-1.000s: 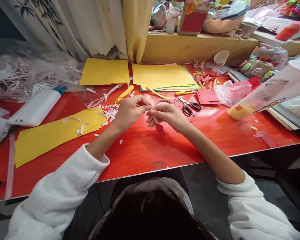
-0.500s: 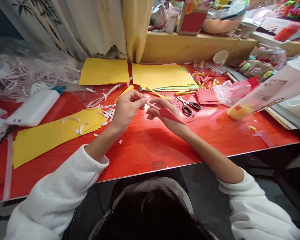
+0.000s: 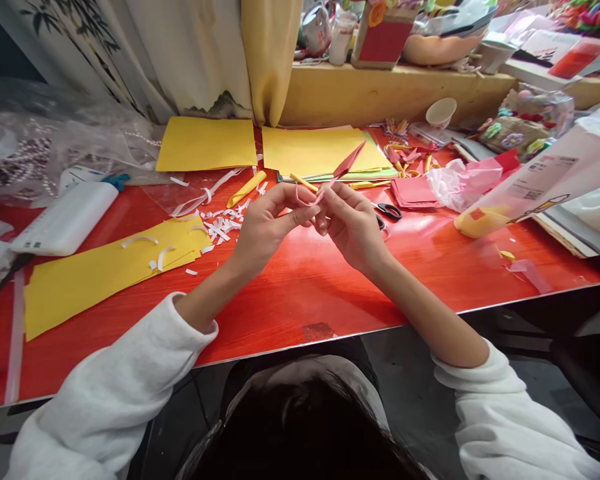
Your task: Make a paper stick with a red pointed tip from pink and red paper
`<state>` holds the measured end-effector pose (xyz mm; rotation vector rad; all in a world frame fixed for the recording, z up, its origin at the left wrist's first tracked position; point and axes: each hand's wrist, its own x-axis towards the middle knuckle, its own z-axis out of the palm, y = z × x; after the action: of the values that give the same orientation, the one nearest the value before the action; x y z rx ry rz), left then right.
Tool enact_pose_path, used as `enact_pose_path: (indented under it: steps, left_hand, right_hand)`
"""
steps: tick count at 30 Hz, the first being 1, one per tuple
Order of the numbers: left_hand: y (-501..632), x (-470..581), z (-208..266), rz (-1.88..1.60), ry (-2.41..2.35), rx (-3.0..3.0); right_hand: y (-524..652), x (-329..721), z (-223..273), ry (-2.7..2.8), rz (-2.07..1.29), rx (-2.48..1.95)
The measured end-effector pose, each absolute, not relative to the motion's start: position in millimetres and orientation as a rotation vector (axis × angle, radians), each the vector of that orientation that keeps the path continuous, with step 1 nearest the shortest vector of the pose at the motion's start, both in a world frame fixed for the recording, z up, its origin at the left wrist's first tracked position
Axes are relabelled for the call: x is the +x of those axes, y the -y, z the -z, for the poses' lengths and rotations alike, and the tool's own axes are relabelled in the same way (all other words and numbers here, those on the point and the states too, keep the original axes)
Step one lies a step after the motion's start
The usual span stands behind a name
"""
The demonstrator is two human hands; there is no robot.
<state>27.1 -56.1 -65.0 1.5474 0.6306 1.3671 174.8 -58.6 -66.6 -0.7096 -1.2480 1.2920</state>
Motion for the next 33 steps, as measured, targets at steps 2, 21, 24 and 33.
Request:
enact_pose_path:
  steps: [2,21,24,33]
  left_hand:
    - [58,28,65,-1.412,-0.626,1.543]
    - [67,30,58,-1.188,-0.544,1.339]
    - [62,26,60,-1.102,-0.488,1.327]
    - [47,23,67,-1.245,-0.793,1.315]
  right_hand:
    - [61,173,65,1.208,-1.321,-0.691]
    - [69,163,70,1.102,-1.487,-0.509]
    - [67,164,75,1.184,-1.462,-0.523]
    - [58,164,82,1.133,-1.309,-0.643]
